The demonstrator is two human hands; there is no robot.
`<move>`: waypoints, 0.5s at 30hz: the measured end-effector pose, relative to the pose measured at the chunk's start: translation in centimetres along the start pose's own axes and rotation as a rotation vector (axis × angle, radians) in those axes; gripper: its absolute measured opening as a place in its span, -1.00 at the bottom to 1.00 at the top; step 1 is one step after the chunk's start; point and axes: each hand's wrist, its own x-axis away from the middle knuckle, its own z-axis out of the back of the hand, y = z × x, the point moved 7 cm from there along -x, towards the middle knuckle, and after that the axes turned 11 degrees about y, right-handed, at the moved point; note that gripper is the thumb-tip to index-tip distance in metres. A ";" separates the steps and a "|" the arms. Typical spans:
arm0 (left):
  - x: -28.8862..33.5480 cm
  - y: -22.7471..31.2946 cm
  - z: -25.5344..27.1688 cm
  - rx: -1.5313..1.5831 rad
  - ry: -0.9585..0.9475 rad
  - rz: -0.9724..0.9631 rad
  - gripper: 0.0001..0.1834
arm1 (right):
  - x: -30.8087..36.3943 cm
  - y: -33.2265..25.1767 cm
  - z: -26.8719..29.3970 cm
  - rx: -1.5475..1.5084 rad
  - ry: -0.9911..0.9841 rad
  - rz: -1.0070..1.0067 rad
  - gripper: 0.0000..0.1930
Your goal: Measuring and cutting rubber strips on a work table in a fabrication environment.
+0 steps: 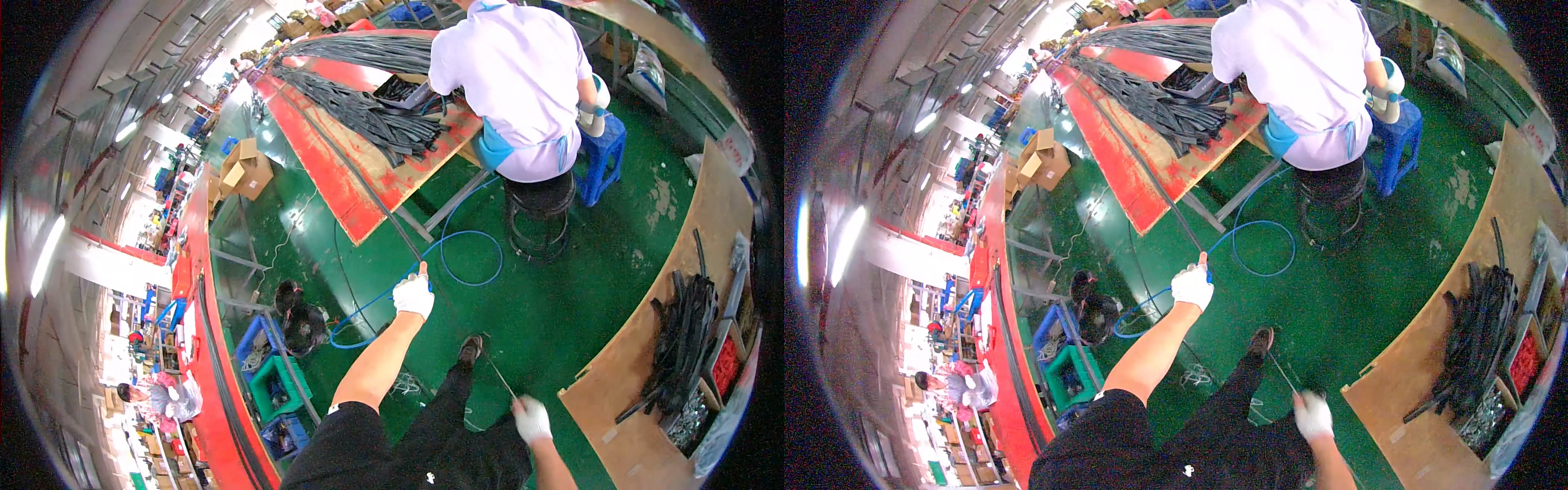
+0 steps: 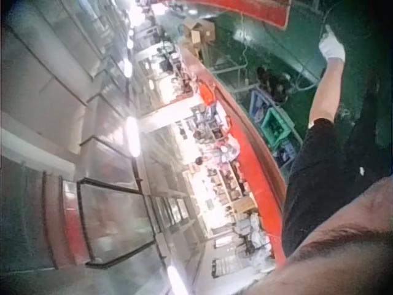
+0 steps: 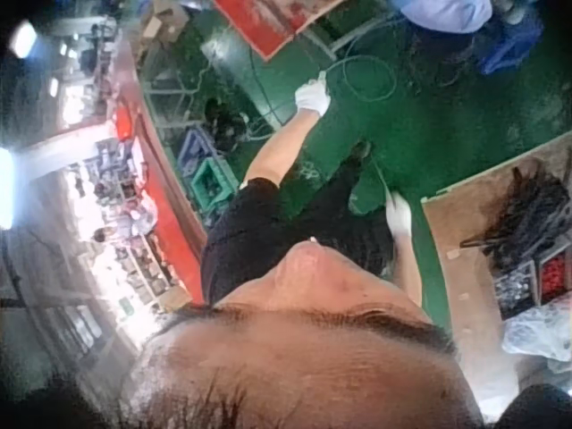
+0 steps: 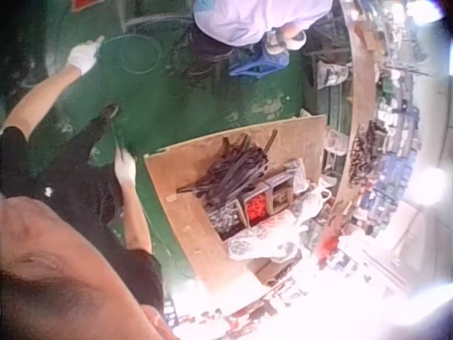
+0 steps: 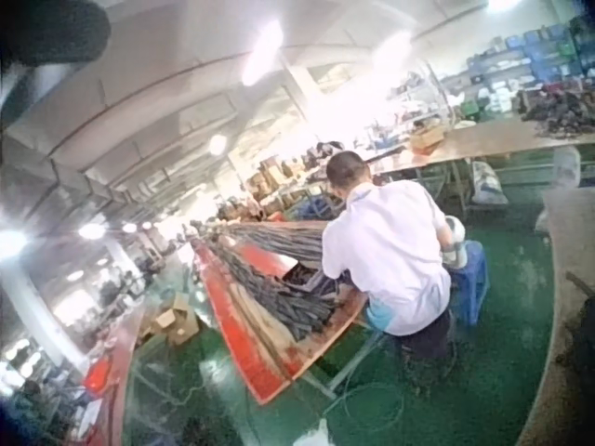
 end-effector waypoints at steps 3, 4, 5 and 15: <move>-0.8 0.4 0.8 -0.003 -0.020 0.002 -0.14 | -10.9 -12.3 -3.8 -0.177 -0.064 0.032 -0.54; -0.9 0.1 0.7 -0.007 -0.045 0.012 -0.13 | -12.6 -14.2 -5.0 -0.251 -0.044 0.060 -0.54; -1.3 0.1 1.0 -0.007 -0.019 0.002 -0.14 | -12.4 -13.9 -4.7 -0.234 -0.056 0.051 -0.53; -1.1 -2.6 1.8 0.066 0.015 -0.055 -0.20 | 9.4 3.0 4.1 -0.218 -0.120 -0.346 -0.69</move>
